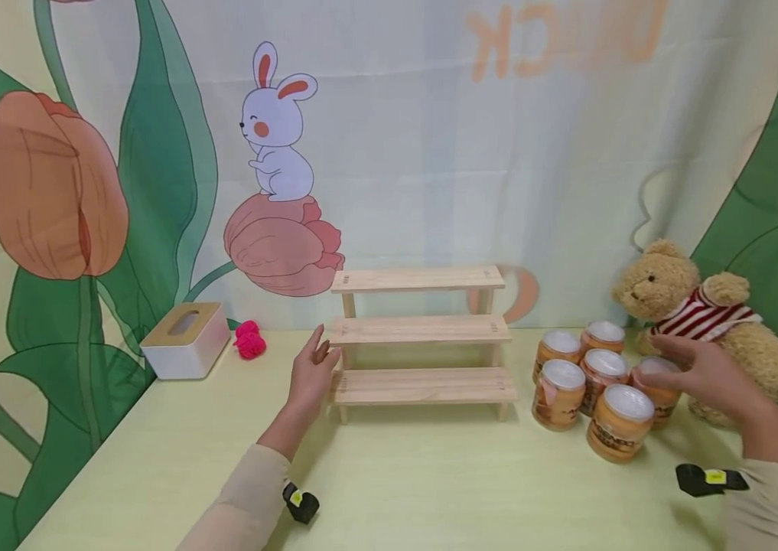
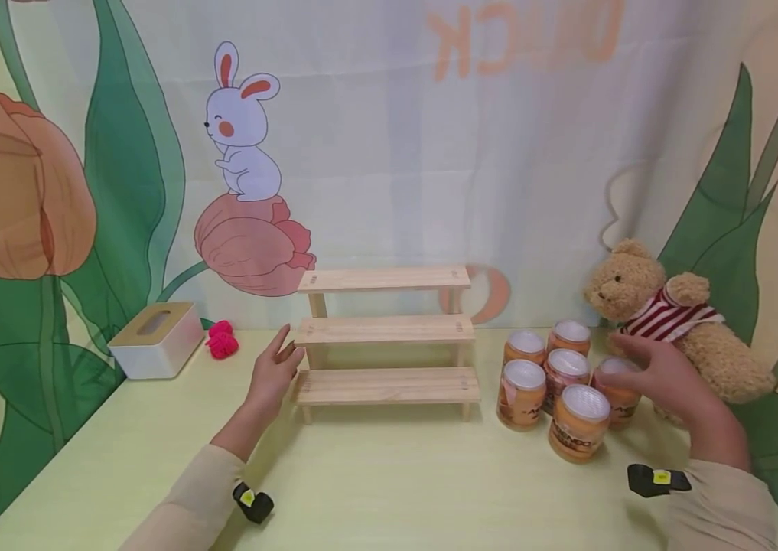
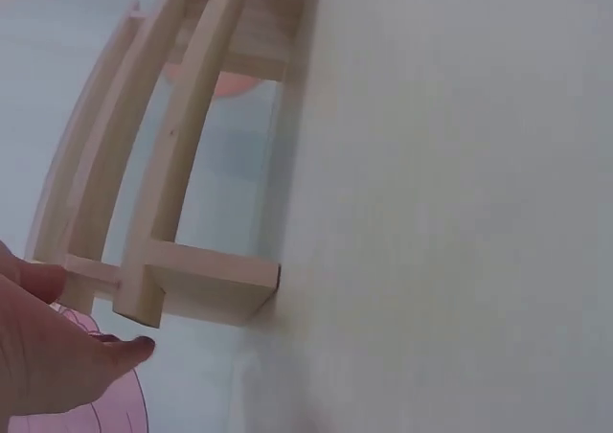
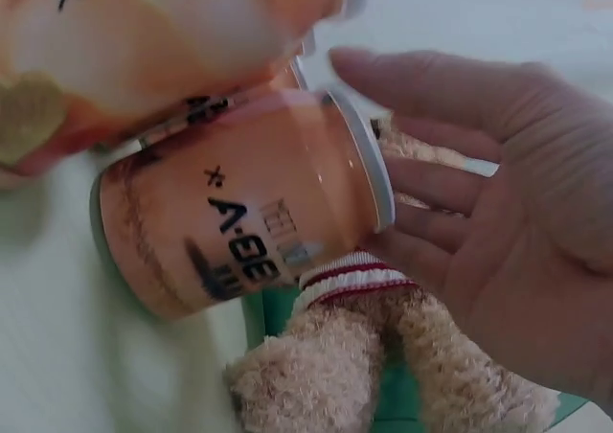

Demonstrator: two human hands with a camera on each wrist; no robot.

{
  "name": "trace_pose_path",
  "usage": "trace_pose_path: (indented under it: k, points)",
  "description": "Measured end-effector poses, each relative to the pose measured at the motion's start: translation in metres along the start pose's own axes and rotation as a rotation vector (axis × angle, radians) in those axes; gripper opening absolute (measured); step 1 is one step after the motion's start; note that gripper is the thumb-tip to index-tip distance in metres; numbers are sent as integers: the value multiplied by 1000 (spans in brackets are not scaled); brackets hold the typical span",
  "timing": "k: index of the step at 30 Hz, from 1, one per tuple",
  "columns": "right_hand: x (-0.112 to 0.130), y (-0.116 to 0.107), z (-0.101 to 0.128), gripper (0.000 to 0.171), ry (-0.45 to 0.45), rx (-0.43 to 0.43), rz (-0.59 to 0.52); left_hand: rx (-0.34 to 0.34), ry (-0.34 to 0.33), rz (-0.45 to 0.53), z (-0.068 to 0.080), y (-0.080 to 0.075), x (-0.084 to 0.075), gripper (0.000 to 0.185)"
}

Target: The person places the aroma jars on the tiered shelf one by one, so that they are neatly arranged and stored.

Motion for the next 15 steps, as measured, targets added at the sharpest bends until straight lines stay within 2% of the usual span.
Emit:
trace_pose_path:
  k: [5,11,15]
  points:
    - [-16,0,2,87,41,9,52,-34,-4,78,0,0,2,57]
    - [-40,7,4,87,146,14,-69,-91,-32,125,-2,-1,8,46]
    - [-48,10,5,85,159,11,-149,-98,-8,134,-4,-1,7,44]
Point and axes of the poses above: each hand's wrist, its own z-axis away from the middle knuckle, its own y-axis out of the palm, x = y × z, the point moved 8 cm from there along -z, towards the middle knuckle, and after that the axes turned 12 degrees about -z, right-handed, at the moved point
